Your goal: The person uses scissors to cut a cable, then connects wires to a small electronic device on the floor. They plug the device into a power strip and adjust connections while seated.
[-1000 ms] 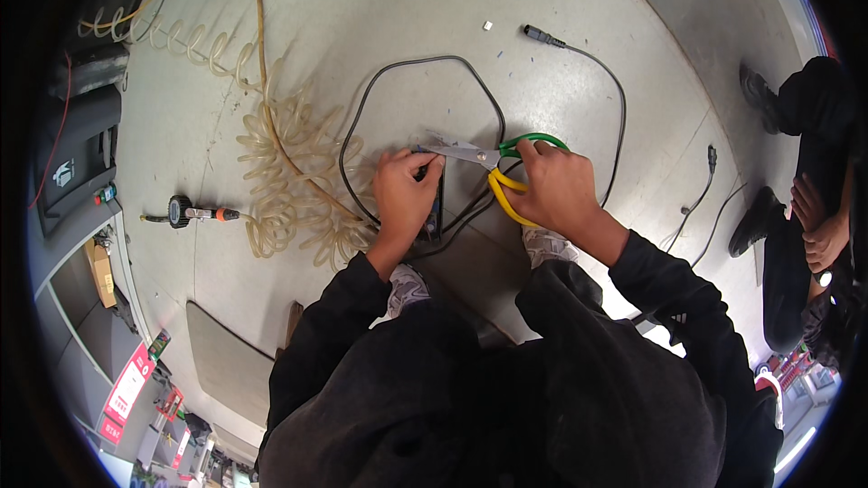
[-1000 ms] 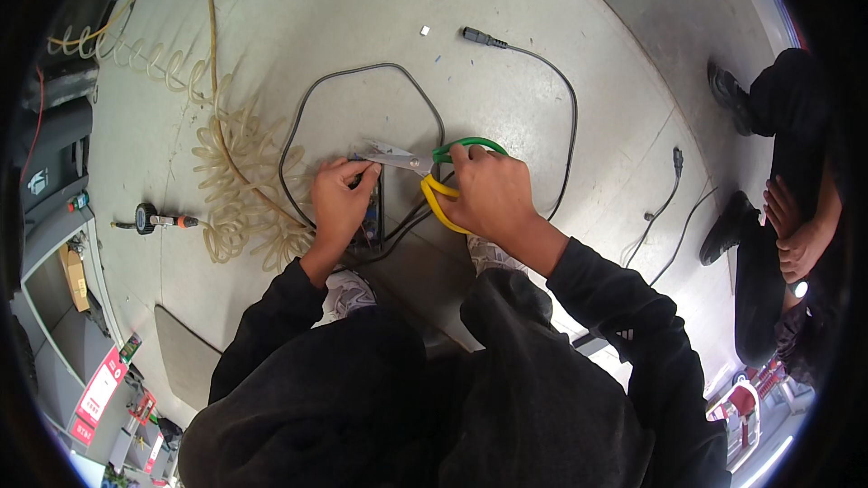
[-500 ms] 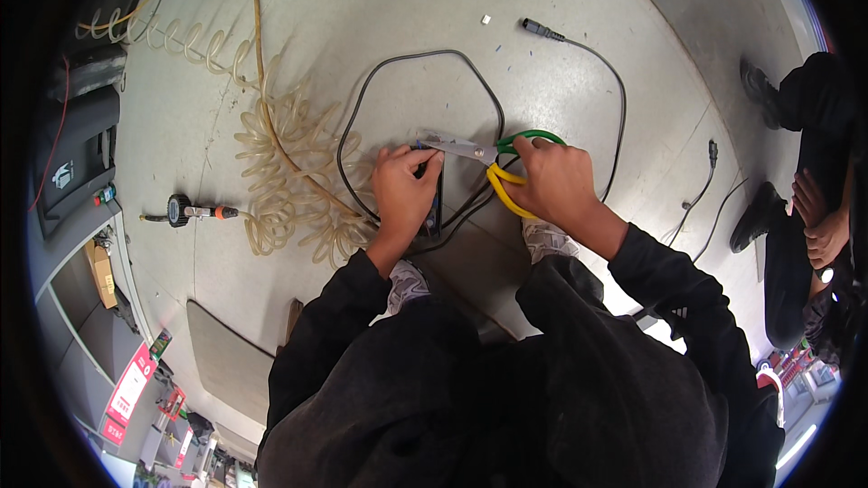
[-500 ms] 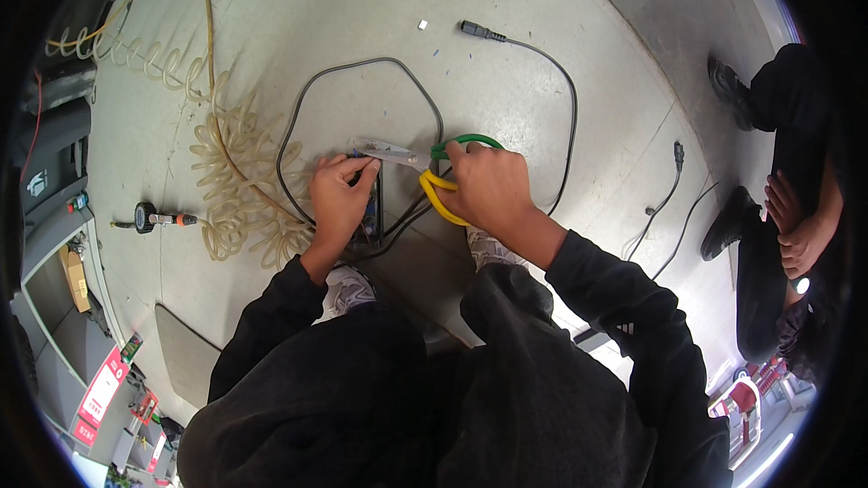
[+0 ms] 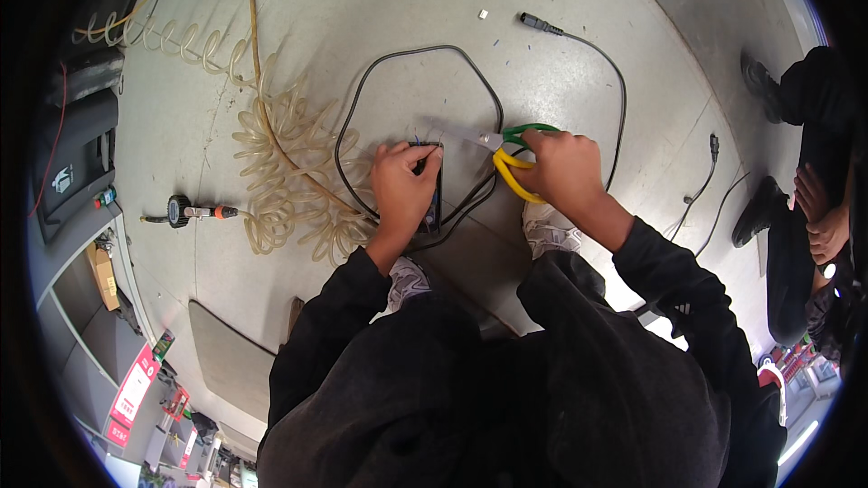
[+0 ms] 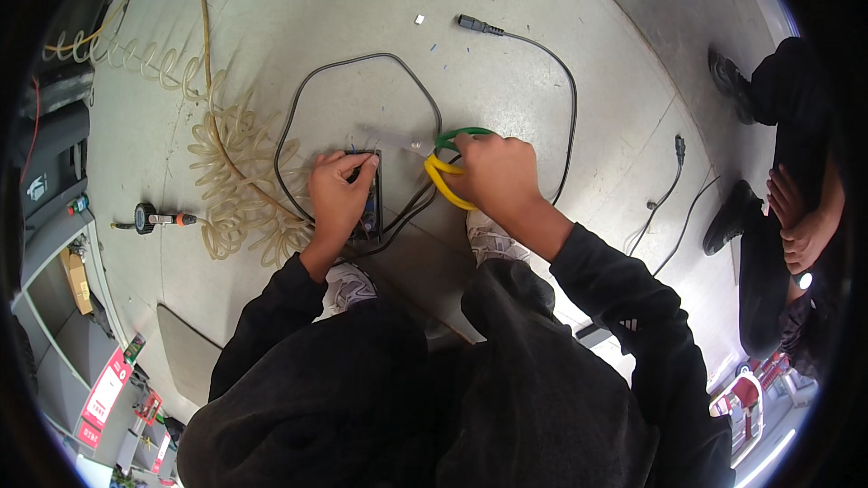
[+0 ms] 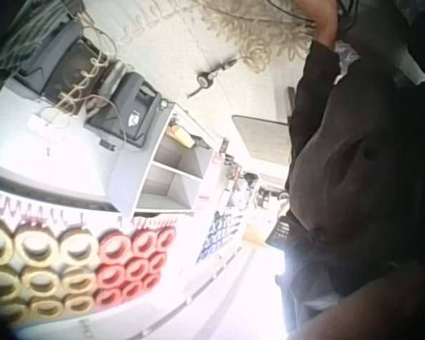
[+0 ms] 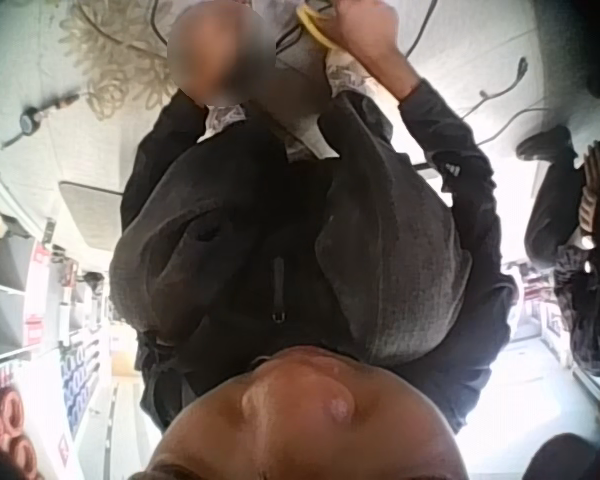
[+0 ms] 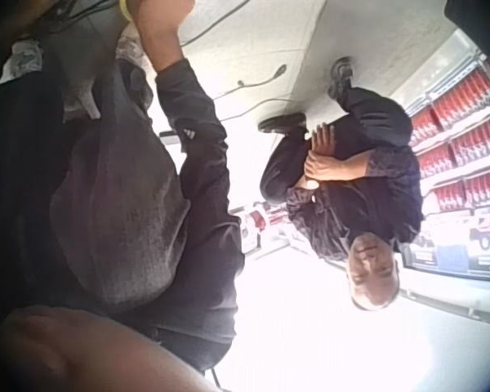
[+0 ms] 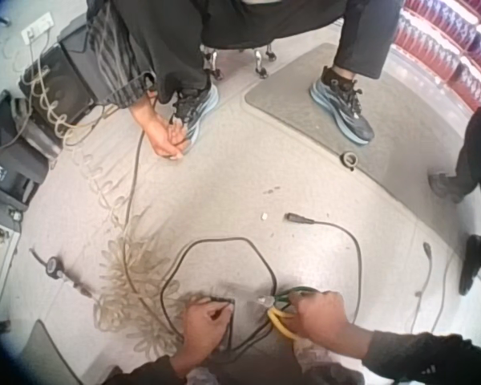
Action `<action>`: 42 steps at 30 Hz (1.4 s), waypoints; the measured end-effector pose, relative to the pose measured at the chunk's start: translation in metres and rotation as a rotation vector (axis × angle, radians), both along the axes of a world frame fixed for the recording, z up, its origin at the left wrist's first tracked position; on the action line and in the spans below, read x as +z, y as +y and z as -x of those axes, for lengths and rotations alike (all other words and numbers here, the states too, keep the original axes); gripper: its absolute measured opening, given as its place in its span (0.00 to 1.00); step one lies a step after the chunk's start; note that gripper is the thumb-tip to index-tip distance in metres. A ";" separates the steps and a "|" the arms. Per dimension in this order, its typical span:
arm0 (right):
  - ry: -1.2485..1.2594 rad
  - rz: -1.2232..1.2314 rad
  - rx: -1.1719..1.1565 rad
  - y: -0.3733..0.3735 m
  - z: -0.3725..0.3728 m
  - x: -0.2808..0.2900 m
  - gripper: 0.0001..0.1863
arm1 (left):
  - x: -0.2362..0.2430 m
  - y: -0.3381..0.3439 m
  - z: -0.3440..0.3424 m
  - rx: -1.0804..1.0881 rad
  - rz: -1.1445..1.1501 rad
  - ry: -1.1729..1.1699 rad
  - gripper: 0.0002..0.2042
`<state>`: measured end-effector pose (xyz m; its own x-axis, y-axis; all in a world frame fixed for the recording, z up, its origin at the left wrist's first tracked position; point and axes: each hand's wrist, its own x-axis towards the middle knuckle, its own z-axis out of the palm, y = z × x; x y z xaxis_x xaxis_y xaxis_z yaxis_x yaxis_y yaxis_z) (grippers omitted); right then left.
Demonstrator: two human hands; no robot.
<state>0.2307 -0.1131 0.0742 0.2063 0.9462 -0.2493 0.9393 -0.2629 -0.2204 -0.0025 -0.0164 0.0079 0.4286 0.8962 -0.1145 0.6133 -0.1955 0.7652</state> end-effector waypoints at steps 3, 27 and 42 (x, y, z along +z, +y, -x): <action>0.027 -0.061 -0.122 -0.002 -0.012 0.000 0.20 | -0.003 0.000 0.003 -0.001 -0.024 -0.018 0.08; 0.752 -0.087 0.029 0.024 0.046 -0.035 0.19 | 0.026 0.016 -0.003 -0.236 -0.283 0.134 0.08; 0.344 -0.155 0.214 -0.028 -0.003 -0.043 0.13 | 0.016 0.031 0.013 0.002 0.178 -0.003 0.10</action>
<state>0.2337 -0.1413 0.0312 -0.0690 0.9902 -0.1211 0.8337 -0.0094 -0.5521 -0.0151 0.0144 0.0239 0.4272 0.8628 -0.2704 0.6116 -0.0555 0.7892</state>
